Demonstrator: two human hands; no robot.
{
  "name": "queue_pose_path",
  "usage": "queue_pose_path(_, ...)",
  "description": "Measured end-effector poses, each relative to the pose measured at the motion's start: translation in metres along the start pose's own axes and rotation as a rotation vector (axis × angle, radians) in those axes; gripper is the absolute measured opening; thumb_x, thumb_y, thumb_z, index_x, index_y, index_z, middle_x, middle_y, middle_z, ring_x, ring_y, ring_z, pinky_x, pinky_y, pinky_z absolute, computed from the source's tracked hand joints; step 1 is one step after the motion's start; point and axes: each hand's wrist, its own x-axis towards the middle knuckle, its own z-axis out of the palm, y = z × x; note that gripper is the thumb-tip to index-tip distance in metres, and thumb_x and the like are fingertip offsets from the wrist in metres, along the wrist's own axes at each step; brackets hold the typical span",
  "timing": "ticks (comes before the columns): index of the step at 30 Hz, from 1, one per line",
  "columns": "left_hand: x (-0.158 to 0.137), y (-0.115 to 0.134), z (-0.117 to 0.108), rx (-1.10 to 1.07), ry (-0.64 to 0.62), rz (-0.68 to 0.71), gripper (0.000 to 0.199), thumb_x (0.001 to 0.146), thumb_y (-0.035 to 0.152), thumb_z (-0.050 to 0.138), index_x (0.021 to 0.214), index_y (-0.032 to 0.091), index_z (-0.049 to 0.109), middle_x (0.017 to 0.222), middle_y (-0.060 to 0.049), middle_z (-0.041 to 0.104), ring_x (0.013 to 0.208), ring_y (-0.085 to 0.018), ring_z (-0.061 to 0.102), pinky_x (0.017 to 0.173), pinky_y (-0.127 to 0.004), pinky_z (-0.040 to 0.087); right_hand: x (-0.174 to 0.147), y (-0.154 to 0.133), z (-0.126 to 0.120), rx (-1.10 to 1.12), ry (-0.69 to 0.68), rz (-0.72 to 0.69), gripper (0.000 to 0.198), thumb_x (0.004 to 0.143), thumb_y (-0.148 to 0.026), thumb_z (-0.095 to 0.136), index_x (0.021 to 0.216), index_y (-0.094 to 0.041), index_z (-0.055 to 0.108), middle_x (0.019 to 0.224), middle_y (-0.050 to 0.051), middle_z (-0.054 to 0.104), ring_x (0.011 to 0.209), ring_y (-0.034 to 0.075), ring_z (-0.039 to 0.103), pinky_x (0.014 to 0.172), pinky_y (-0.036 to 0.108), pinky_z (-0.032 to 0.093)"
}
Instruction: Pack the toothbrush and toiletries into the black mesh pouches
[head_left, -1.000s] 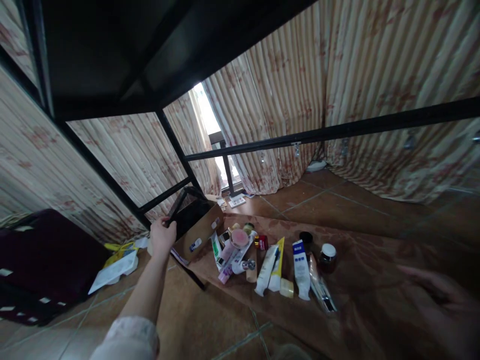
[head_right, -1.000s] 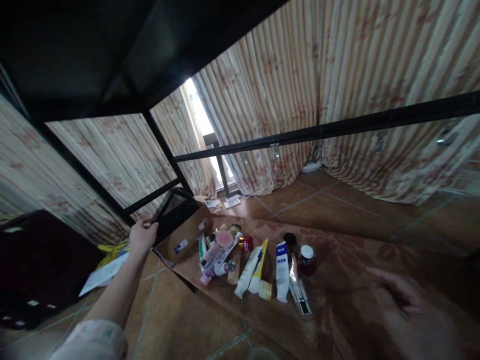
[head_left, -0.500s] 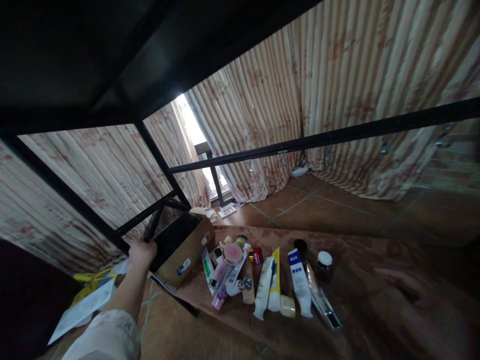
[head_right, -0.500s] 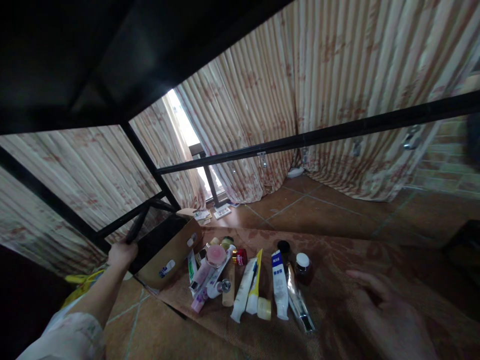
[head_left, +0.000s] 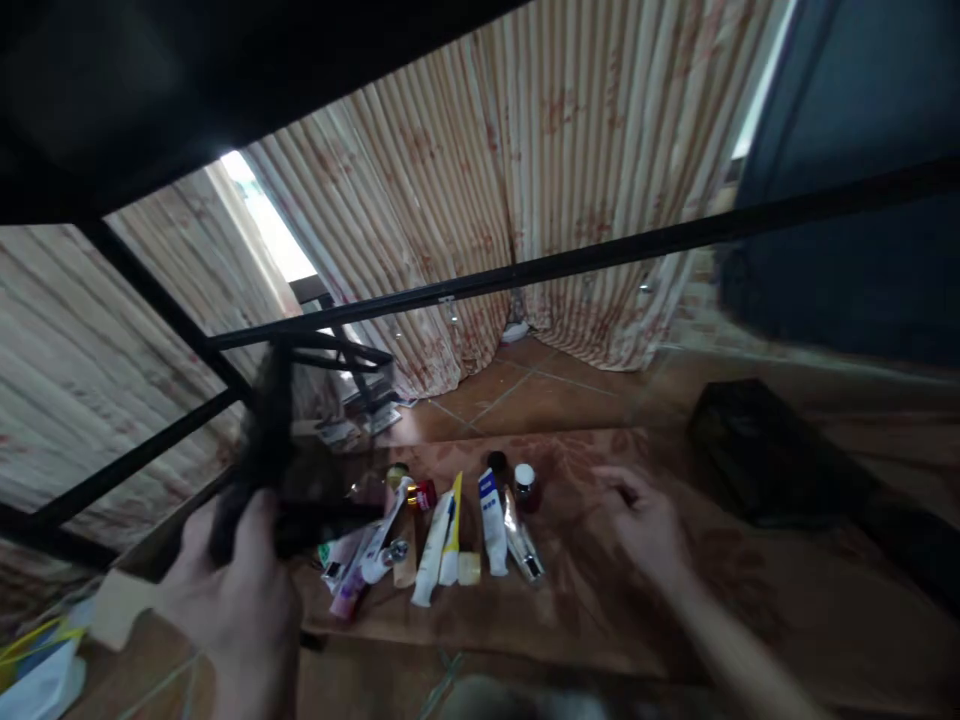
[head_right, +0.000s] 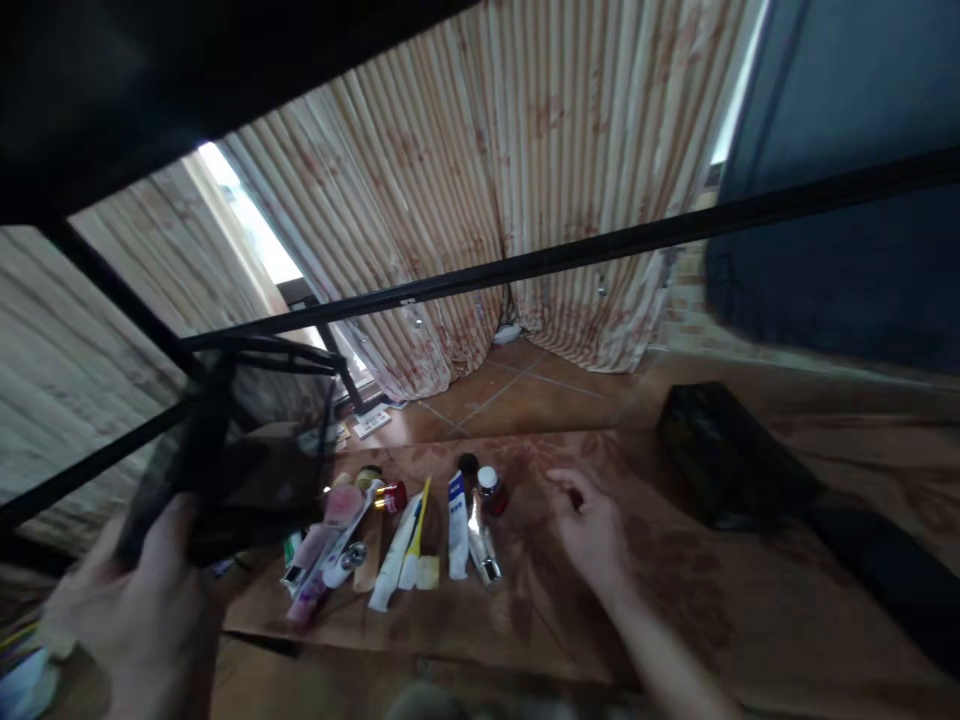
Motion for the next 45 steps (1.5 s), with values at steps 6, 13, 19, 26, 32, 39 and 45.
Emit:
queue_pose_path(6,-0.15,0.096,0.072,-0.248,-0.402,0.278,0.015,0.081,0.032,0.06,0.076,0.019,0.065,0.086,-0.004,0.063,0.082,-0.019,0.063,0.076,-0.031,0.051,0.006,-0.012,-0.016,0.248,0.118,0.078,0.018,0.071,-0.026,0.053,0.083,-0.021,0.067,0.084,0.003,0.067,0.072,0.017,0.061,0.069,0.029,0.049)
queue_pose_path(13,-0.217,0.102,0.135,-0.207,-0.587,0.522,0.017,0.082,0.03,0.06,0.082,0.015,0.068,0.09,-0.01,0.062,0.09,-0.023,0.059,0.085,-0.035,0.048,0.015,-0.003,-0.032,0.431,0.16,0.355,0.028,0.076,-0.046,0.06,0.086,-0.02,0.065,0.073,-0.001,0.063,0.064,0.014,0.057,0.062,0.025,0.046)
queue_pose_path(19,-0.244,0.098,0.136,-0.285,-0.759,0.555,0.022,0.081,0.032,0.062,0.092,0.014,0.071,0.095,-0.01,0.061,0.089,-0.023,0.059,0.083,-0.035,0.049,0.017,-0.007,-0.028,0.379,0.094,0.409,0.038,0.074,-0.055,0.063,0.09,-0.02,0.066,0.086,0.002,0.068,0.082,0.016,0.062,0.076,0.028,0.046)
queue_pose_path(26,-0.238,0.095,0.123,-0.378,-1.042,0.407,0.025,0.089,0.033,0.052,0.102,0.017,0.066,0.103,-0.008,0.06,0.096,-0.021,0.06,0.086,-0.034,0.049,0.02,0.006,-0.021,0.319,0.095,0.452,0.04,0.066,-0.027,0.064,0.106,-0.022,0.063,0.09,0.002,0.069,0.081,0.018,0.063,0.078,0.033,0.049)
queue_pose_path(32,-0.237,0.086,0.135,-0.249,-1.04,0.136,0.022,0.082,0.028,0.059,0.101,0.018,0.064,0.095,-0.005,0.058,0.076,-0.016,0.059,0.077,-0.032,0.051,0.014,0.012,-0.02,0.104,0.053,0.325,0.048,0.063,-0.016,0.054,0.11,-0.022,0.063,0.101,0.004,0.069,0.087,0.019,0.064,0.083,0.035,0.049)
queue_pose_path(39,-0.229,0.075,0.145,-0.176,-1.154,-0.039,0.045,0.073,0.009,0.052,0.115,0.022,0.062,0.109,-0.006,0.054,0.077,-0.016,0.061,0.084,-0.036,0.052,0.014,0.013,-0.025,0.089,0.022,0.27,0.046,0.063,-0.016,0.052,0.107,-0.02,0.064,0.102,0.005,0.07,0.097,0.021,0.064,0.09,0.037,0.049)
queue_pose_path(45,-0.213,0.07,0.148,-0.079,-1.283,0.003,0.052,0.071,0.003,0.046,0.118,0.017,0.063,0.123,-0.011,0.052,0.111,-0.024,0.057,0.104,-0.039,0.042,0.023,0.023,-0.035,0.03,0.086,0.208,0.051,0.059,-0.012,0.044,0.106,-0.017,0.063,0.103,0.006,0.069,0.095,0.021,0.064,0.091,0.038,0.049)
